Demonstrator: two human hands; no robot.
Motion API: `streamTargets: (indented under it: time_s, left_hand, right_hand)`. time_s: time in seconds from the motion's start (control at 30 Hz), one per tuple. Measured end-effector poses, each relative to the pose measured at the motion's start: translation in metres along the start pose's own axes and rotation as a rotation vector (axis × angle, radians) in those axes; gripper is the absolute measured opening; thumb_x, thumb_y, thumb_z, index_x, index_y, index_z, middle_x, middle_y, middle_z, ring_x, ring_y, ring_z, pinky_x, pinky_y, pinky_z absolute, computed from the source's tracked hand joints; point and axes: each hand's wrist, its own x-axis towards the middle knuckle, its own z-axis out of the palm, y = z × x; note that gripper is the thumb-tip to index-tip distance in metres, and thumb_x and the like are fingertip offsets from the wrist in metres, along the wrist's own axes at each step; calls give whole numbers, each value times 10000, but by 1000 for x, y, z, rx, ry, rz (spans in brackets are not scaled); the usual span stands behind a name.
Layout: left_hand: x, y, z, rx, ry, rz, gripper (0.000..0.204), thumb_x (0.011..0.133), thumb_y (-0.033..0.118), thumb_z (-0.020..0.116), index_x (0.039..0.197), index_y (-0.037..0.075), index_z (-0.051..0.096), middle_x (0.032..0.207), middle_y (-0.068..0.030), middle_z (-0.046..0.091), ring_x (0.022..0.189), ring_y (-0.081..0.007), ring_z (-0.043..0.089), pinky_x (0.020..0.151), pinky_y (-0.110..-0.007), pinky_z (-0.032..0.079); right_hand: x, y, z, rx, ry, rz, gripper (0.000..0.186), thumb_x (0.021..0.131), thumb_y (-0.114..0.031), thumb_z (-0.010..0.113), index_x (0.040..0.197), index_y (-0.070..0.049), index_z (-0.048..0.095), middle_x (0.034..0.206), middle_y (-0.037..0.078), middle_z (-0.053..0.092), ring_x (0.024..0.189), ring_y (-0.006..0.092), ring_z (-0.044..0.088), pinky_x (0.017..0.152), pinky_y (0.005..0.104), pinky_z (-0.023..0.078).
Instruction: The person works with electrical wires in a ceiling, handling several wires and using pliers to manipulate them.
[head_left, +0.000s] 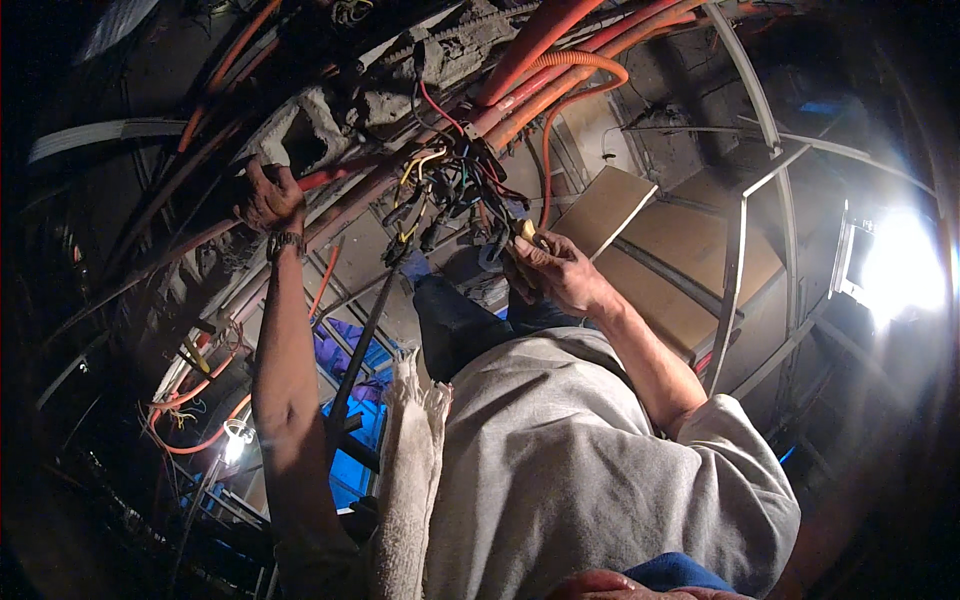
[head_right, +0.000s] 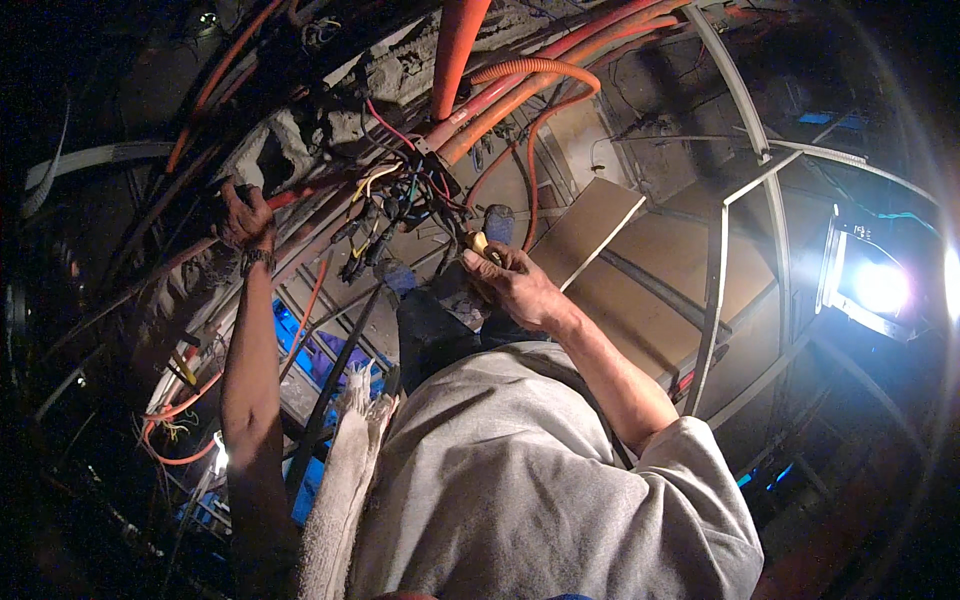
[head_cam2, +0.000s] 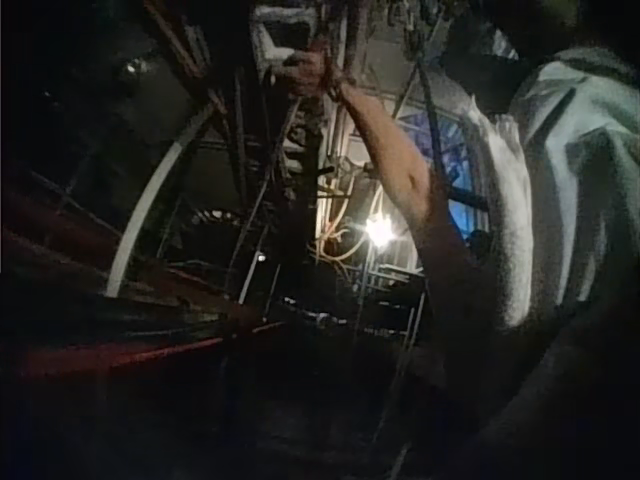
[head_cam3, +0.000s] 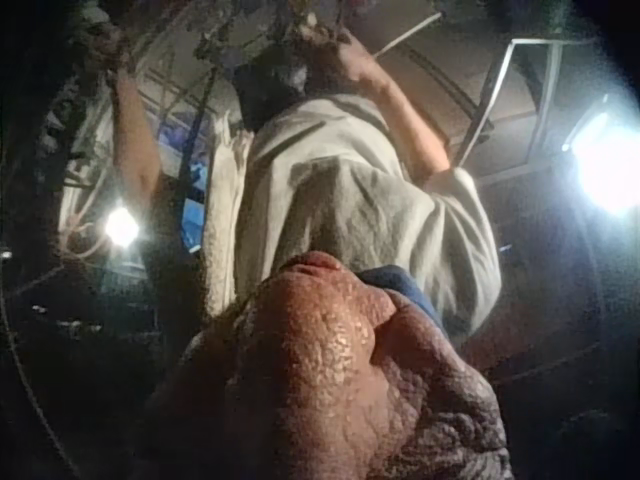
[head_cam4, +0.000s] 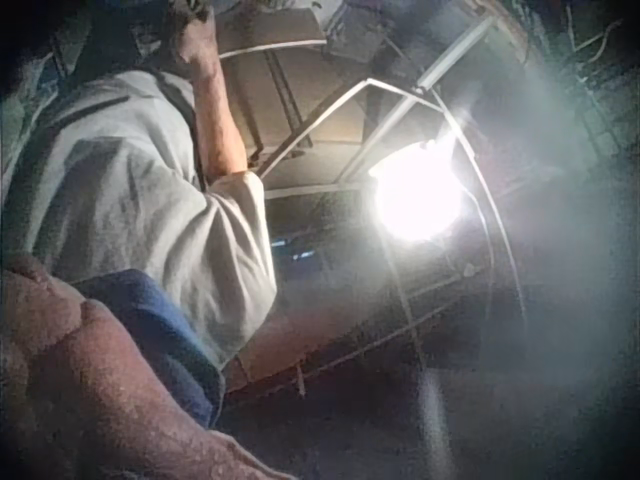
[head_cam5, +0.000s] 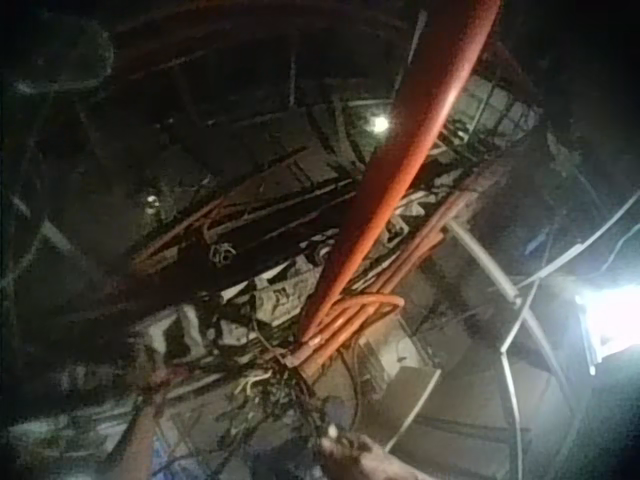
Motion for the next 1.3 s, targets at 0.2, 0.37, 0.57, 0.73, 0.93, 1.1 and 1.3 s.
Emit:
streamTargets:
  time_s: [0.2,0.37,0.57,0.73,0.93,1.1,1.3]
  left_hand:
    - [4,7,7,-49,59,31,487,941,408,521,1339,126,506,1232,-166,648,1065,-404,634,938,-562,415]
    - [3,-47,40,70,353,255,489,935,401,522,1337,122,515,1241,-153,655,1108,-384,627,956,-579,400]
    - [0,-2,15,-35,109,76,526,936,445,508,1353,124,504,1260,-136,656,1121,-381,626,989,-614,363]
    - [6,-23,20,-71,134,45,560,928,480,506,1373,139,497,1253,-155,652,1085,-392,641,1006,-606,352]
    - [0,-8,13,-10,55,5,572,930,505,495,1397,174,491,1329,-129,617,1133,-367,623,1032,-589,342]
    - [0,-19,28,25,151,23,570,881,479,566,1366,181,527,1200,-90,695,1018,-350,669,996,-601,355]
    - [4,-19,37,18,360,95,505,861,445,590,1294,185,587,1078,-74,735,978,-310,686,968,-587,380]
  right_hand:
    - [-3,1,-1,-391,86,-67,361,1009,-418,590,982,-63,534,738,-50,440,671,74,395,589,259,346]
    - [-4,-15,13,-559,84,-89,409,1001,-437,594,996,-34,521,748,-37,439,691,98,385,600,272,353]
    - [-4,-20,3,-665,53,-133,356,1008,-418,585,939,-82,490,706,-41,467,630,79,428,550,266,368]
    - [-1,-25,8,-736,26,-87,253,1012,-283,567,1003,-34,528,753,6,477,704,119,411,624,309,398]
    - [-7,-21,8,-499,73,18,276,1019,-337,578,990,-66,530,718,-20,492,640,89,447,557,277,390]
    - [-11,-29,21,-484,65,4,304,1011,-360,598,984,-65,531,709,-28,493,613,85,452,531,257,373]
    - [-7,-25,16,-416,126,-9,356,1011,-392,587,938,-48,527,703,-7,497,601,92,440,536,266,381]
